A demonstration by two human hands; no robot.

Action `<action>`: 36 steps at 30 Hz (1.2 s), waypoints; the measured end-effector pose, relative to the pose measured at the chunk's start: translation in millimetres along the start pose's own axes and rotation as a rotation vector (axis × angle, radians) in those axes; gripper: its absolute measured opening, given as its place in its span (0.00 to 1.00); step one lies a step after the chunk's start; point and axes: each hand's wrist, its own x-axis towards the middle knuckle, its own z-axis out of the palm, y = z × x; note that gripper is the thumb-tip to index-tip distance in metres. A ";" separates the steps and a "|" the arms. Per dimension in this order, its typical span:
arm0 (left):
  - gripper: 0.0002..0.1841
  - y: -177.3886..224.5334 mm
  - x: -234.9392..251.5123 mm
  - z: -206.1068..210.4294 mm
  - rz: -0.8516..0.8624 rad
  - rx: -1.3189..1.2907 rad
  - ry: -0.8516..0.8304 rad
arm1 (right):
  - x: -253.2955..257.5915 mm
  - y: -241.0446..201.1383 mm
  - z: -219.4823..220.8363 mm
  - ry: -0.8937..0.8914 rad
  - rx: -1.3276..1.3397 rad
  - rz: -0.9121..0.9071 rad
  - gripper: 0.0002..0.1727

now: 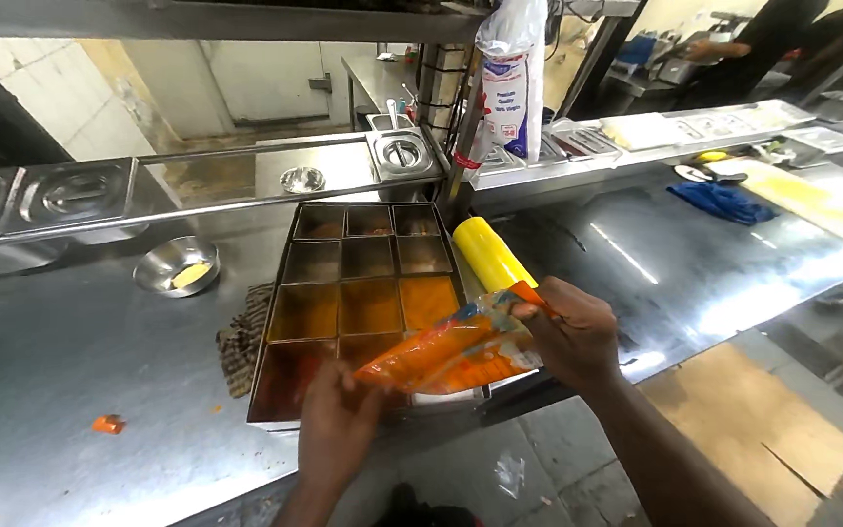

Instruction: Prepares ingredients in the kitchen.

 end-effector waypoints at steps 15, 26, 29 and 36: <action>0.19 0.4 6.6 29.5 0.079 -0.007 -0.095 | -7.8 3.3 -31.3 0.006 -0.097 0.041 0.22; 0.19 0.7 8.3 30.5 0.095 0.011 -0.100 | -7.6 2.3 -33.9 -0.001 -0.099 0.036 0.22; 0.19 5.1 9.6 27.2 0.060 -0.012 -0.095 | -4.8 2.6 -28.8 0.006 -0.094 0.026 0.22; 0.19 3.0 26.0 18.9 0.014 -0.003 -0.060 | 10.7 1.7 -8.9 0.012 -0.064 0.014 0.21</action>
